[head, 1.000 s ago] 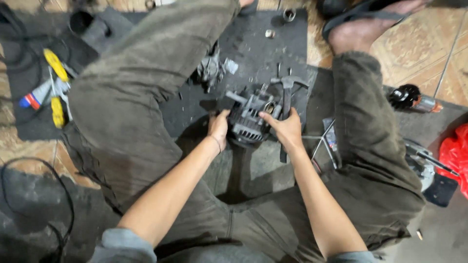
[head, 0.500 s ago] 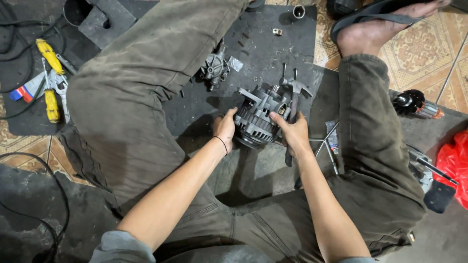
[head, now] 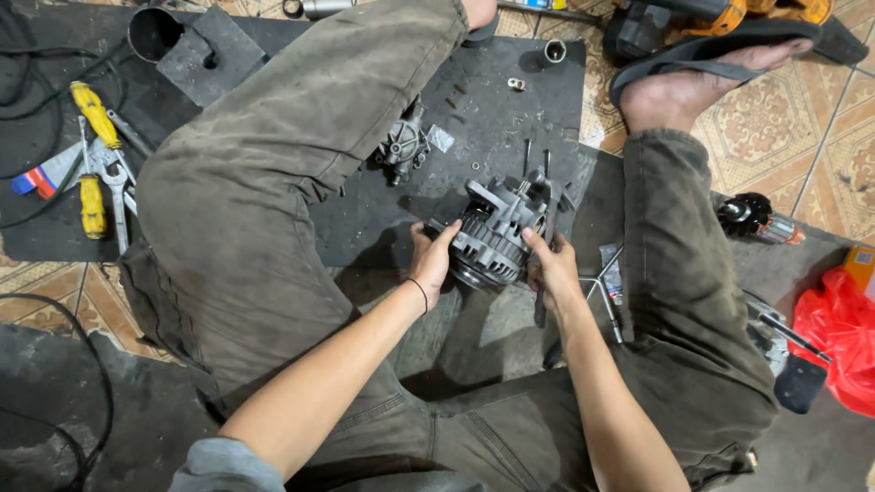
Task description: Disassembling an automotive alternator using a hammer and manual force to separate the casing and internal components.
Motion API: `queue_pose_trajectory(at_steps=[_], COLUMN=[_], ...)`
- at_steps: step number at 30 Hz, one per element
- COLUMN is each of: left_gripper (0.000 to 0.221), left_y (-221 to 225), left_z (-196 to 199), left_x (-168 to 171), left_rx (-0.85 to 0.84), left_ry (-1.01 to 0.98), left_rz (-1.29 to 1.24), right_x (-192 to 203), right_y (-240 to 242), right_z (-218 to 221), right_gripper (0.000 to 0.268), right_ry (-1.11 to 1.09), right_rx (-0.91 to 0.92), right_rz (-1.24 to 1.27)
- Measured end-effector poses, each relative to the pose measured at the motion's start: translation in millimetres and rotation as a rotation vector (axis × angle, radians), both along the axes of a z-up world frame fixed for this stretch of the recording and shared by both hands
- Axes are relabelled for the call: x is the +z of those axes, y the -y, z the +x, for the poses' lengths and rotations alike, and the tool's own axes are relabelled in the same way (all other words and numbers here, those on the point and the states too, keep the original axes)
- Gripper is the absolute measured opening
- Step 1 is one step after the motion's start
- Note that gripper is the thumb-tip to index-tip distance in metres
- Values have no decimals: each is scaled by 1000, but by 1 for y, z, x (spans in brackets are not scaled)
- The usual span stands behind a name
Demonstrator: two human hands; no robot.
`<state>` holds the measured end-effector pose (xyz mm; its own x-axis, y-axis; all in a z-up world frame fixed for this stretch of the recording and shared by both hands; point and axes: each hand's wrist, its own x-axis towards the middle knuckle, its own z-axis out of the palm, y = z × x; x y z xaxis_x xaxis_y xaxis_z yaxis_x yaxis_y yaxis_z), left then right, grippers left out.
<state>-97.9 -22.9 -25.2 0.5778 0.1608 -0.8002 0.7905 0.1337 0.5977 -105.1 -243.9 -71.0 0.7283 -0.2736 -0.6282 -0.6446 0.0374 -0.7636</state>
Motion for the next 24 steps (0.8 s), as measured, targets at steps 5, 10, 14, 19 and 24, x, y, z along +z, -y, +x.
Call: queue_pose_trajectory(at_steps=[5, 10, 14, 19, 24], left_gripper=[100, 89, 85, 81, 60], left_y=[2, 3, 1, 5, 10], left_z=[6, 9, -6, -24, -38], left_x=[13, 14, -4, 38, 38], left_rx=[-103, -252, -194, -159, 35], left_ry=[91, 124, 136, 44, 26], left_rz=[74, 175, 163, 143, 146], right_x=[6, 21, 23, 44, 97], right_y=[-14, -25, -26, -25, -46], right_z=[-19, -20, -5, 27, 38], right_gripper=[74, 65, 61, 59, 84], right_ry=[-45, -46, 2, 43, -86], right_rx=[-98, -203, -128, 65, 289], right_rz=[-13, 29, -46, -198, -470])
